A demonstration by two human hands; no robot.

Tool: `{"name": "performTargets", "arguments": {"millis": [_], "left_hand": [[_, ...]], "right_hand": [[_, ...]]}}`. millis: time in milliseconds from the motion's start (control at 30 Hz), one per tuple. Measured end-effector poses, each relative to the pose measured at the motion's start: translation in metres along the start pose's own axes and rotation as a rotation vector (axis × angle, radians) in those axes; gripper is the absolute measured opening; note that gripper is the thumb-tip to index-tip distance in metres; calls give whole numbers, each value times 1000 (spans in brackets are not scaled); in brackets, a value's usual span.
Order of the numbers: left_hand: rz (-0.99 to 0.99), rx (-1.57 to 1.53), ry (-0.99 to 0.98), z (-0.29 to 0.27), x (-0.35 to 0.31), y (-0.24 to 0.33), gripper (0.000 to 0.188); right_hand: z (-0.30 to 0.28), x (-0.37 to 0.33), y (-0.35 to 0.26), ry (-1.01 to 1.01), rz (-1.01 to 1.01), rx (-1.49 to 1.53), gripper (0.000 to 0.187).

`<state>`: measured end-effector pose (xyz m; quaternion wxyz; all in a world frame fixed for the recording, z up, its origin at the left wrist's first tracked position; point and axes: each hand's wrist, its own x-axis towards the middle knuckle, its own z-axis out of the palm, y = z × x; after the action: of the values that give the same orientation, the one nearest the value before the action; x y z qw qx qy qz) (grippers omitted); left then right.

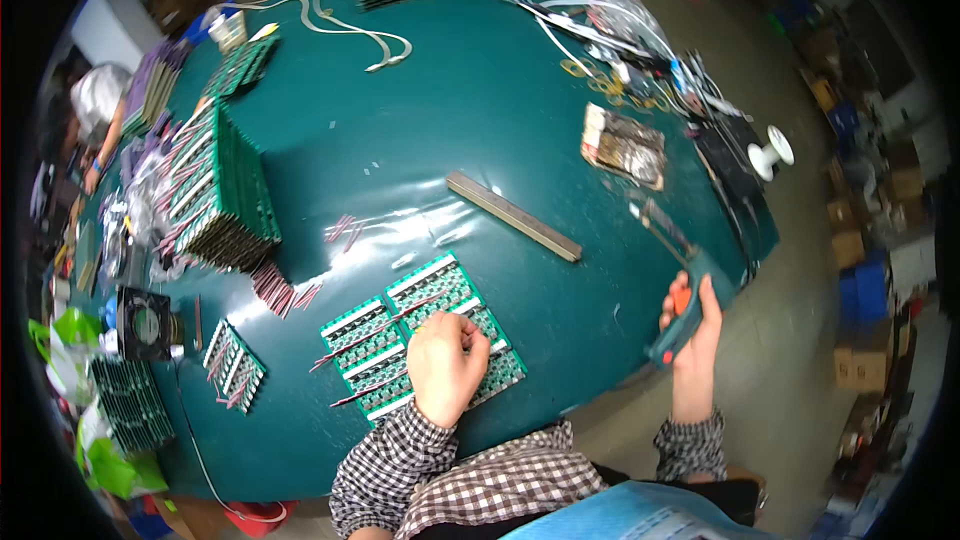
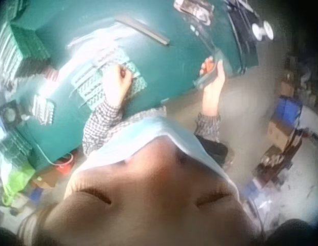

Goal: The person solders wires onto circuit boards using a soldering gun. They exchange an empty solder spool with another person for a new spool, thread the solder wire into the soldering gun, and solder wires onto the circuit boards.

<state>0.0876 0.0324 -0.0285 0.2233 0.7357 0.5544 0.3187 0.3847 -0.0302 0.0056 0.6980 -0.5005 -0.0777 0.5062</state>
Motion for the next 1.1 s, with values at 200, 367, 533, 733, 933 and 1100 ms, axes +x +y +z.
{"name": "performTargets", "arguments": {"millis": [200, 367, 533, 733, 933, 1100], "left_hand": [[-17, -34, 26, 2, 3, 5, 10], [-47, 11, -10, -3, -2, 3, 10], [-45, 3, -16, -3, -7, 0, 11], [-46, -10, -15, -5, -4, 2, 10], [-50, -14, -20, -5, -1, 4, 10], [-36, -27, -9, -2, -2, 4, 10]], "right_hand": [[1, 49, -27, -24, 55, 228, 29], [-16, 95, -32, -129, 127, 324, 29], [-20, 127, -29, -100, 178, 351, 27], [-16, 136, -30, -63, 167, 307, 32], [-7, 125, -36, -16, 169, 212, 41], [-11, 114, -46, -29, 181, 2, 43]]}}
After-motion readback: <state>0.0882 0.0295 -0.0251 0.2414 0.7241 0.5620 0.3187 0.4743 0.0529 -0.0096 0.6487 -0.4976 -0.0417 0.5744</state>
